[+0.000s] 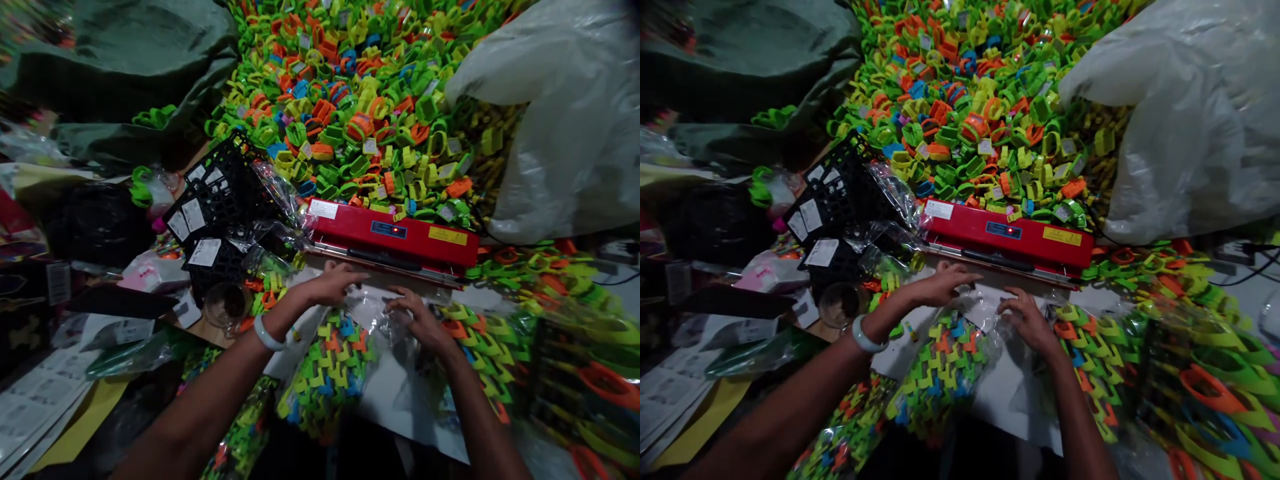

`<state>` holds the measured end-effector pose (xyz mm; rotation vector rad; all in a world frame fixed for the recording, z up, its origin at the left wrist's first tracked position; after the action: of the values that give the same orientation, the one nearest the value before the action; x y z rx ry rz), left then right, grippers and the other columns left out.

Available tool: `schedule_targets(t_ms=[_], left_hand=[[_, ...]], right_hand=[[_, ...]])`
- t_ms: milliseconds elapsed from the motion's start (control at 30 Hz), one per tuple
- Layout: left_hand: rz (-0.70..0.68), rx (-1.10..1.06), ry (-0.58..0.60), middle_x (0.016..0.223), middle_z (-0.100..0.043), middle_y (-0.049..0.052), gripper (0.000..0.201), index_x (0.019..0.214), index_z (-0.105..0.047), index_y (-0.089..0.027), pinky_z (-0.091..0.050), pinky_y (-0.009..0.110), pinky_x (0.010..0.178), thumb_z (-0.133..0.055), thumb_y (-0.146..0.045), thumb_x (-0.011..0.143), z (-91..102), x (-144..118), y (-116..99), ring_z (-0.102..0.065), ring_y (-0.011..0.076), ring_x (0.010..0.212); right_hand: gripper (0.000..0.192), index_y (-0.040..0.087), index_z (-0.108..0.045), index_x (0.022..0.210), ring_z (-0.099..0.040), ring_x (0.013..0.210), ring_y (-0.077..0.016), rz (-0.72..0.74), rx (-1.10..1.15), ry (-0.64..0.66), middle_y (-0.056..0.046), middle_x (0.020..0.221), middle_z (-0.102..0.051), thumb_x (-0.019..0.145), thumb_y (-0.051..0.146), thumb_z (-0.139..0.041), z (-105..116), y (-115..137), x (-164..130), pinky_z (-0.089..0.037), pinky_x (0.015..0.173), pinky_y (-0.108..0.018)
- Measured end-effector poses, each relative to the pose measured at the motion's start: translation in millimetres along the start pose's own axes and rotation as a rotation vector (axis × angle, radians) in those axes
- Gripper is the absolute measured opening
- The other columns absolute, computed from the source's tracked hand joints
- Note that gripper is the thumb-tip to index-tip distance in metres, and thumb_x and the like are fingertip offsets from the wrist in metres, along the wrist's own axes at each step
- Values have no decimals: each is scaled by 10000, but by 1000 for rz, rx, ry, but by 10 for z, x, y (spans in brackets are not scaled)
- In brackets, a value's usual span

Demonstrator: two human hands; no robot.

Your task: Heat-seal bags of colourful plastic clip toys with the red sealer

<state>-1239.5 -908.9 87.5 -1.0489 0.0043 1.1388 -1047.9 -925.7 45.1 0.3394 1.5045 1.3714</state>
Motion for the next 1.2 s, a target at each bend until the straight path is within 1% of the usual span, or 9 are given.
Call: schedule_targets(t_ms=[33, 100, 200, 300, 400, 533, 700, 967, 1200], left_hand=[[6, 9, 17, 967, -708, 65, 485, 1036, -716, -272, -267, 487, 1033, -554, -12, 660, 23, 73, 47, -539, 276, 1072], [19, 16, -16, 759, -682, 49, 241, 708, -711, -221, -221, 505, 1050, -582, -21, 670, 132, 107, 126, -555, 266, 996], [94, -41, -194, 1034, -673, 92, 186, 881, -703, -215, -240, 488, 1061, -599, -127, 754, 310, -96, 251, -497, 291, 1140], [392, -424, -452, 1237, -591, 125, 386, 1142, -625, -199, -343, 422, 1024, -645, -353, 788, 270, -476, 608, -504, 283, 1156], [632, -715, -459, 1111, -658, 142, 554, 1101, -641, -152, -426, 401, 931, -698, -541, 711, -134, -658, 853, -585, 298, 1039], [682, -941, -363, 947, -722, 103, 525, 941, -696, -154, -477, 332, 798, -737, -588, 650, -520, -465, 872, -643, 260, 898], [701, -1155, -433, 677, -678, 41, 391, 733, -673, -144, -442, 267, 605, -799, -478, 573, -637, -243, 868, -582, 157, 607], [730, -1326, -674, 600, -630, 8, 403, 627, -629, -138, -412, 240, 577, -855, -433, 470, -495, -311, 1027, -540, 112, 561], [668, -1451, -553, 744, -699, 91, 447, 739, -704, -83, -472, 266, 654, -876, -378, 450, -282, -157, 974, -623, 161, 668]], right_hand=[[103, 237, -731, 704, -529, 1168, -299, -3, -32, -24, -80, 1201, -630, 691, 322, -675, 82, -5, 39, -319, 1092, -501], [187, 218, -687, 629, -581, 1048, -287, -26, -39, -180, -91, 1053, -664, 704, 388, -659, 276, -49, 28, -379, 1039, -496], [301, 218, -694, 930, -605, 1042, -267, -142, 150, -446, -92, 1118, -658, 761, 461, -640, 393, -244, -224, -442, 992, -475], [598, 268, -508, 1320, -579, 1176, -253, -306, 523, -415, -98, 1347, -567, 809, 555, -623, 35, -486, -479, -467, 1000, -442], [740, 290, -399, 1415, -477, 1321, -244, -397, 713, -276, -91, 1458, -473, 796, 636, -611, -409, -567, -551, -439, 1049, -422], [759, 235, -507, 1309, -520, 1276, -253, -510, 687, -339, -101, 1379, -553, 680, 581, -754, -590, -655, -414, -461, 1020, -380], [544, 176, -688, 958, -677, 879, -228, -579, 755, -529, -65, 945, -732, 528, 469, -849, -545, -746, -258, -549, 817, -336], [455, 174, -702, 826, -672, 716, -168, -456, 835, -823, -19, 768, -724, 450, 372, -867, -245, -836, -207, -566, 762, -323], [449, 171, -645, 793, -668, 647, -168, -426, 759, -766, -30, 712, -717, 524, 475, -838, 51, -702, 24, -553, 668, -297]])
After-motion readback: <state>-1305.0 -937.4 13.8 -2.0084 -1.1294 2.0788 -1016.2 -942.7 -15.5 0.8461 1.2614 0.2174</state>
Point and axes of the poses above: each hand's wrist, its own x-axis towards the middle knuckle, its own z-axis out of the back of the hand, y = z × x, the point moved 9 cm from there along x, towards the middle knuckle
